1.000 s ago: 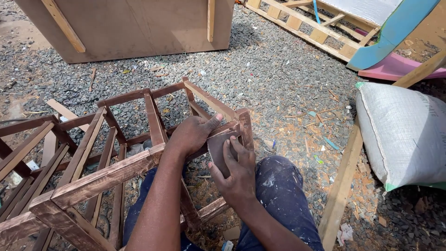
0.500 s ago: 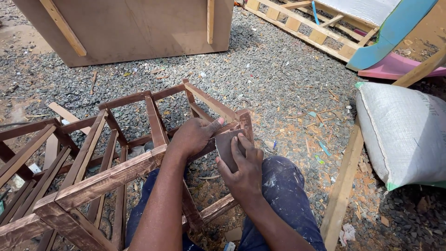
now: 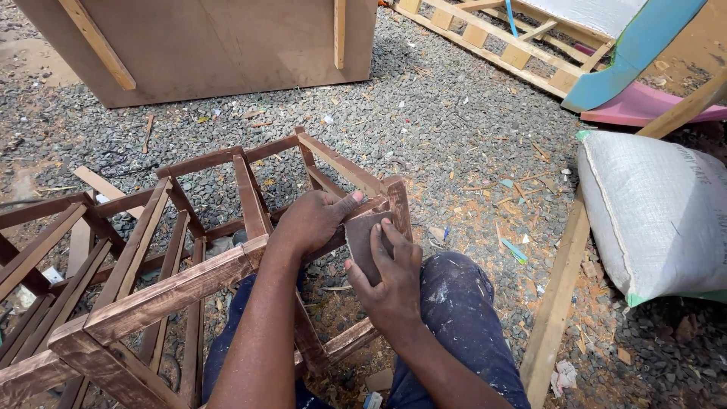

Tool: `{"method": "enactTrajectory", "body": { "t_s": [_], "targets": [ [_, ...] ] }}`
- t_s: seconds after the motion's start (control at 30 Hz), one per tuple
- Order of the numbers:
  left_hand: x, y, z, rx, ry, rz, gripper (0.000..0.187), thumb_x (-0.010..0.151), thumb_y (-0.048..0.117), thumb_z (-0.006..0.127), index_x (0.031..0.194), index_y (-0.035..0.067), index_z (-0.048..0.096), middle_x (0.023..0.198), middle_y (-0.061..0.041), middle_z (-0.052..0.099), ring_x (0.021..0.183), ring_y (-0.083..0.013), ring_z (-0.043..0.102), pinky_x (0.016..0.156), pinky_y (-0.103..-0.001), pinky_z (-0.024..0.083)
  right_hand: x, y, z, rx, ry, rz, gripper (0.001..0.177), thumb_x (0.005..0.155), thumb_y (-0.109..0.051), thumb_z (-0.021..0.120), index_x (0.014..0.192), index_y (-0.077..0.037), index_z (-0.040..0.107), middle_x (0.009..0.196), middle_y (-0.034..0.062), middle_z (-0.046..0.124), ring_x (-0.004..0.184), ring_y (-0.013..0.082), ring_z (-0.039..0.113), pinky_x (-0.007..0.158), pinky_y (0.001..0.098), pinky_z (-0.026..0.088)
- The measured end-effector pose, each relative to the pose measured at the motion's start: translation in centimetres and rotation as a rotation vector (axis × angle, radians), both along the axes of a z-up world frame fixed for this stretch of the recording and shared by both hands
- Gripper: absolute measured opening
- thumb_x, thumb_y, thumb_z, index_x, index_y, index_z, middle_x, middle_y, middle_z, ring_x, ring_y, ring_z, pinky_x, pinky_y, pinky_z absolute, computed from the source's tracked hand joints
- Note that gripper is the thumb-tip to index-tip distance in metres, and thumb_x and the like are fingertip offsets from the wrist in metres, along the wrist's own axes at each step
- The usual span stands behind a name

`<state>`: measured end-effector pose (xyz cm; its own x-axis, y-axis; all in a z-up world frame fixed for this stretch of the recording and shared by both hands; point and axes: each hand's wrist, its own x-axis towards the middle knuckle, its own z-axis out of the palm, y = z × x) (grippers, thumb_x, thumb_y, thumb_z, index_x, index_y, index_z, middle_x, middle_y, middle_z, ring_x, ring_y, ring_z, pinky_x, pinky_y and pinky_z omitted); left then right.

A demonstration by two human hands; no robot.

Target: Sanding the joints and surfaces of a wooden furniture frame using a hand sanding block to prepare it for finishing.

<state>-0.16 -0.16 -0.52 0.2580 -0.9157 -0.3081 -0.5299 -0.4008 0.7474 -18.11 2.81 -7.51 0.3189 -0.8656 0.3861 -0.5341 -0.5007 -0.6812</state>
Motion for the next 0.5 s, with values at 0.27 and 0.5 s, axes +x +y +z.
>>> {"method": "enactTrajectory", "body": {
  "t_s": [0.27,0.5],
  "targets": [
    [-0.2,0.4,0.9,0.020,0.008,0.007,0.057,0.096,0.060,0.059,0.074,0.013,0.082,0.070,-0.012,0.072,0.083,-0.0372,0.073,0.084,-0.045,0.055,-0.2,-0.4,-0.1,0.044,0.043,-0.030,0.066,0.095,-0.048,0.064,0.144,-0.005,0.056,0.149,0.0080,0.041,0.118,0.0311,0.041,0.094,0.0429,0.047],
    [0.1,-0.1,-0.2,0.049,0.002,0.023,0.051,0.102,0.051,0.052,0.079,0.018,0.083,0.077,-0.010,0.074,0.088,-0.0366,0.074,0.090,-0.047,0.054,-0.9,-1.6,0.2,0.041,0.087,-0.056,0.069,0.097,-0.050,0.062,0.148,-0.006,0.052,0.149,0.0098,0.042,0.116,0.0320,0.041,0.092,0.0442,0.048]
  ]
}}
